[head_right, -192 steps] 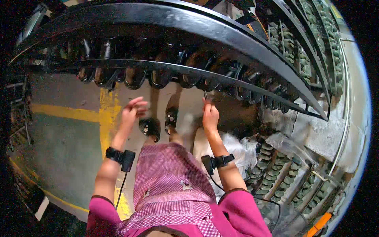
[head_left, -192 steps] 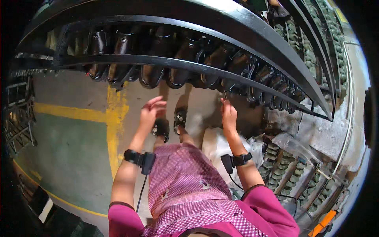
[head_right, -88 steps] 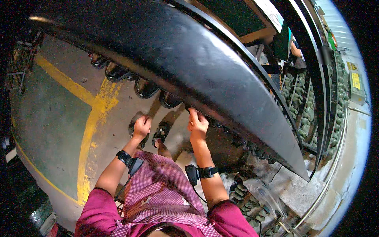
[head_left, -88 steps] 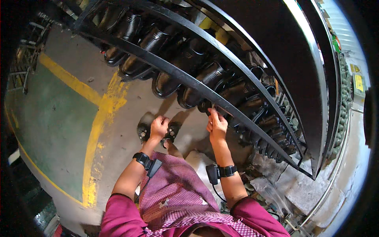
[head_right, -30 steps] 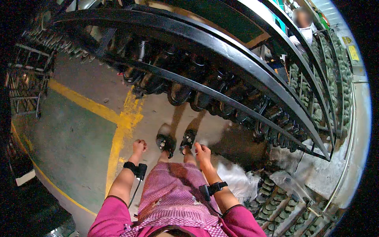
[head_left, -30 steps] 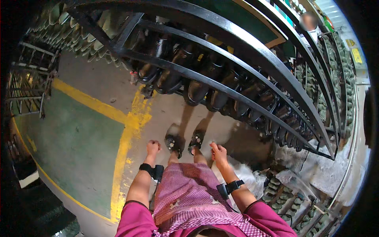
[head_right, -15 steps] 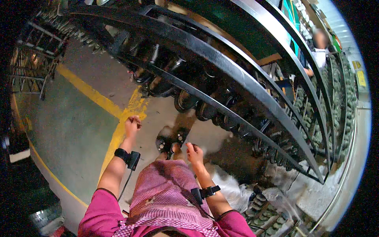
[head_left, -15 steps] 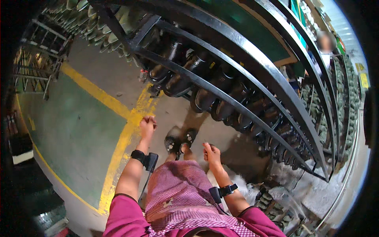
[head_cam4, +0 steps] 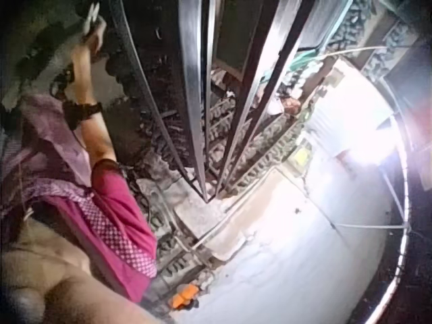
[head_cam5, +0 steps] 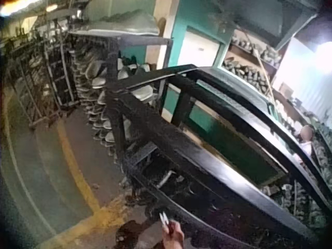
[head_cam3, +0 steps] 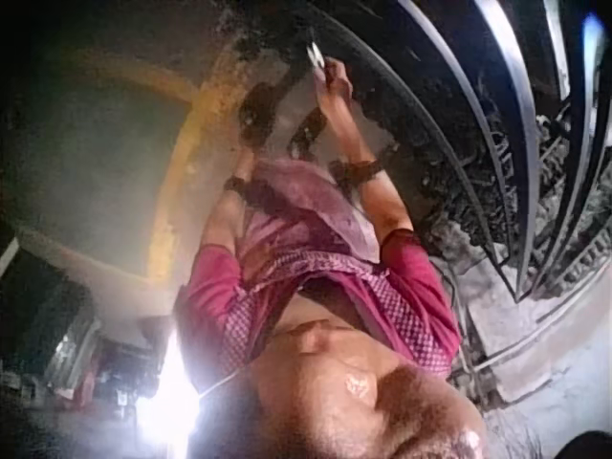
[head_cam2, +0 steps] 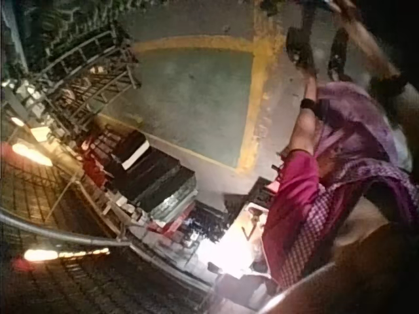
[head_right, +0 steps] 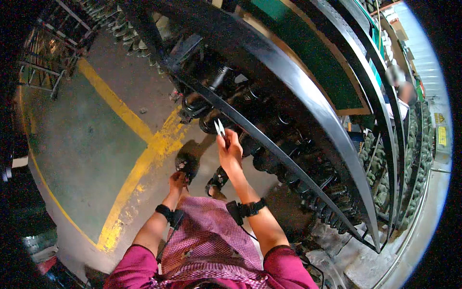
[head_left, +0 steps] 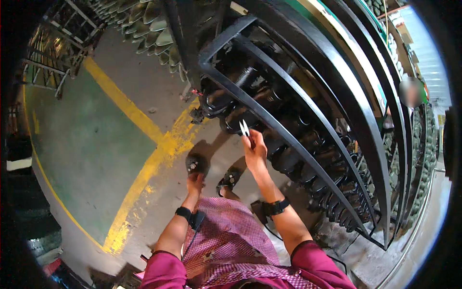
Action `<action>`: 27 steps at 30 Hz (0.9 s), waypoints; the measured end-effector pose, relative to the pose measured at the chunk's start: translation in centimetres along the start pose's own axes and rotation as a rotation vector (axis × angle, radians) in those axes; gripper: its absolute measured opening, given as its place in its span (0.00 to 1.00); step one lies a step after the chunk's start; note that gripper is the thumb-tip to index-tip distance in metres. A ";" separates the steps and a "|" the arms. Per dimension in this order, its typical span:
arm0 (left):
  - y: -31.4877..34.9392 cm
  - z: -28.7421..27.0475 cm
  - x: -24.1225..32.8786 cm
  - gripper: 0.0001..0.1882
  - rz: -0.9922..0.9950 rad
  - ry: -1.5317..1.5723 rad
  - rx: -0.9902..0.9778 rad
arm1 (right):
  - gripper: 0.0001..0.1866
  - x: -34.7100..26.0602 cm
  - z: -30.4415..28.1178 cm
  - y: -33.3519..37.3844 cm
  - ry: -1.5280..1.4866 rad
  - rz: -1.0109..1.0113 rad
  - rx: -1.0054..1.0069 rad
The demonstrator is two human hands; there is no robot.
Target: The person arranges black shoes on a metal rack, adjusting their positions and orientation. The person then walks to a nearby table, picks up a small white object, and returns to the rack to continue arranging the shoes.
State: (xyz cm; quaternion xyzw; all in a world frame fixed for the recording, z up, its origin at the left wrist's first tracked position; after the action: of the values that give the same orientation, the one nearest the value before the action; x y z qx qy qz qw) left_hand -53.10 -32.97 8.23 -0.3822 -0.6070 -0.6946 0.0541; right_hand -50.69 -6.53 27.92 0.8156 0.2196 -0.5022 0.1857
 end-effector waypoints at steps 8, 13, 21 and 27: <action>0.1 -12.4 -4.4 0.06 -0.305 0.086 0.170 | 0.09 -2.6 6.6 -8.1 -0.754 0.305 0.130; -2.0 -16.5 0.6 0.07 -0.292 0.078 0.162 | 0.13 -3.4 8.4 -12.6 -1.030 0.231 0.186; -4.9 -13.6 6.2 0.07 -0.279 0.018 0.080 | 0.11 -3.5 8.0 -16.3 -1.112 0.299 0.583; -5.2 -12.8 4.4 0.06 -0.293 0.092 0.027 | 0.10 -5.8 10.1 -16.5 -1.031 0.378 0.527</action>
State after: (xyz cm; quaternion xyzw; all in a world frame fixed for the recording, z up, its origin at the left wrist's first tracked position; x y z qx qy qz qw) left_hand -64.92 -41.27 7.05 -0.2565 -0.6624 -0.7037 -0.0150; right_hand -69.45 0.95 27.45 0.5106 -0.1789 -0.8283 0.1461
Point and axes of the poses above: each hand's wrist, its own y-axis away from the middle knuckle, its own z-axis out of the palm, x = y × z, the point moved 4 cm from there along -y, towards the middle knuckle, and after that the axes turned 6 degrees about -z, right-handed, at the moved point
